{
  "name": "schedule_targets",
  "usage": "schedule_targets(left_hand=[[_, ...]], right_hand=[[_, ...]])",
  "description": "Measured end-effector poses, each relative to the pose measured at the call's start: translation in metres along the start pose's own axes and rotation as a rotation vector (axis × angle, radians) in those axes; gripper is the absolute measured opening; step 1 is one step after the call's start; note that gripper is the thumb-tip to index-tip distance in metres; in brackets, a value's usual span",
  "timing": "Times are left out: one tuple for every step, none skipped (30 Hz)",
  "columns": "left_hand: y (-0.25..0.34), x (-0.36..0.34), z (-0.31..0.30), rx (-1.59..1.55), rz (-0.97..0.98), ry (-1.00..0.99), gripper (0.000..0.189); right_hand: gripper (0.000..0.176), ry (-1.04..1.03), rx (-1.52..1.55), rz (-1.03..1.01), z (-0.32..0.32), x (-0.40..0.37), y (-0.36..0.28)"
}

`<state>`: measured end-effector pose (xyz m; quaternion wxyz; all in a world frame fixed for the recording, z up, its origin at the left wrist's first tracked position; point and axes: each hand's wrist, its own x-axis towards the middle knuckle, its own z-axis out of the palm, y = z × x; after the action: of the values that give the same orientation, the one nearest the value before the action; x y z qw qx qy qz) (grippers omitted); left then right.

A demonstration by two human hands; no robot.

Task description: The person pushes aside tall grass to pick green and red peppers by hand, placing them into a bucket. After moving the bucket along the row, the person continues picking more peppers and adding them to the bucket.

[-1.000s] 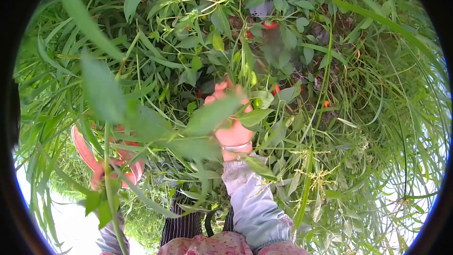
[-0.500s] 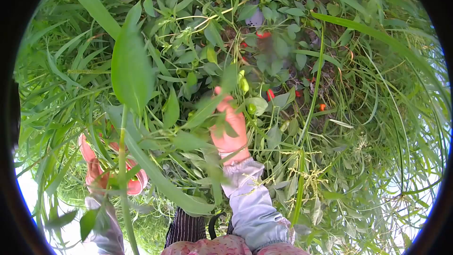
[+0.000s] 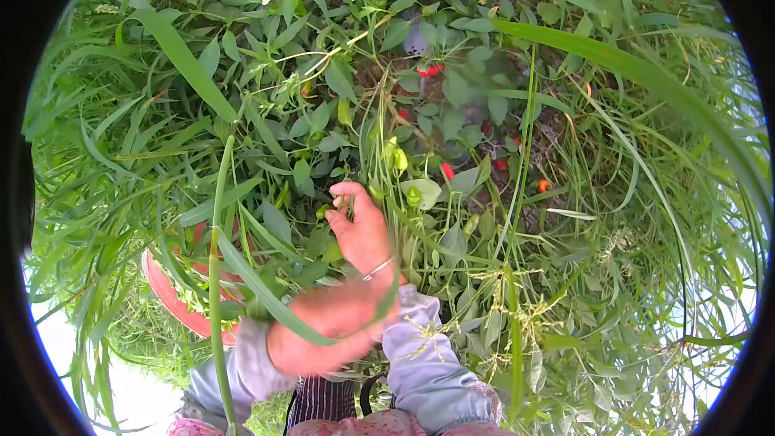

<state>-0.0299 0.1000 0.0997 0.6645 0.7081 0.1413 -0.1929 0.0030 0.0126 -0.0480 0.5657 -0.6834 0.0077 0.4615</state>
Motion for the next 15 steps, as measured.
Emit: schedule_targets(left_hand=[[-0.007,0.018,-0.013,0.142,0.092,0.173,0.022],[-0.017,0.035,-0.026,0.280,0.181,0.343,0.026],[-0.031,0.047,-0.039,0.314,0.225,0.455,0.031],[-0.030,0.059,-0.055,0.444,0.241,0.505,0.036],[-0.029,0.069,-0.069,0.567,0.200,0.486,0.042],[-0.044,0.079,-0.080,0.727,0.203,0.467,0.042],[-0.058,0.082,-0.090,0.772,0.042,0.363,0.040],[-0.078,0.085,-0.097,0.891,-0.066,0.282,0.038],[-0.096,0.084,-0.101,1.008,-0.139,0.200,0.037],[-0.109,0.081,-0.102,1.118,-0.214,0.113,0.035],[-0.120,0.075,-0.101,1.015,-0.217,0.149,0.033],[-0.128,0.066,-0.096,0.909,-0.221,0.180,0.031],[-0.126,0.057,-0.090,0.805,-0.227,0.209,0.029],[-0.121,0.050,-0.082,0.794,-0.284,0.221,0.025],[-0.117,0.044,-0.070,0.727,-0.318,0.277,0.025]], right_hand=[[0.034,-0.003,0.044,0.137,-0.001,0.002,-0.002],[0.034,0.013,0.007,0.114,-0.002,-0.001,-0.005],[0.034,0.027,-0.032,0.086,-0.003,-0.001,-0.012],[0.034,0.042,-0.070,0.061,-0.004,-0.002,-0.014],[0.033,0.022,-0.048,0.034,-0.004,0.001,0.000],[0.033,0.016,-0.022,0.054,-0.004,0.000,0.001],[0.033,0.008,0.005,0.072,-0.005,-0.001,0.000],[0.032,0.000,0.032,0.086,-0.005,0.001,-0.001],[0.033,-0.003,0.018,0.071,-0.004,0.003,-0.002],[0.034,-0.003,0.003,0.060,-0.005,0.003,-0.001],[0.035,-0.003,-0.013,0.052,-0.006,0.003,0.000],[0.036,-0.002,-0.027,0.048,-0.008,0.001,0.002],[0.036,-0.001,-0.007,0.057,-0.008,-0.001,0.004],[0.036,-0.004,0.013,0.060,-0.009,0.000,0.005],[0.037,-0.007,0.035,0.061,-0.009,0.002,0.006]])
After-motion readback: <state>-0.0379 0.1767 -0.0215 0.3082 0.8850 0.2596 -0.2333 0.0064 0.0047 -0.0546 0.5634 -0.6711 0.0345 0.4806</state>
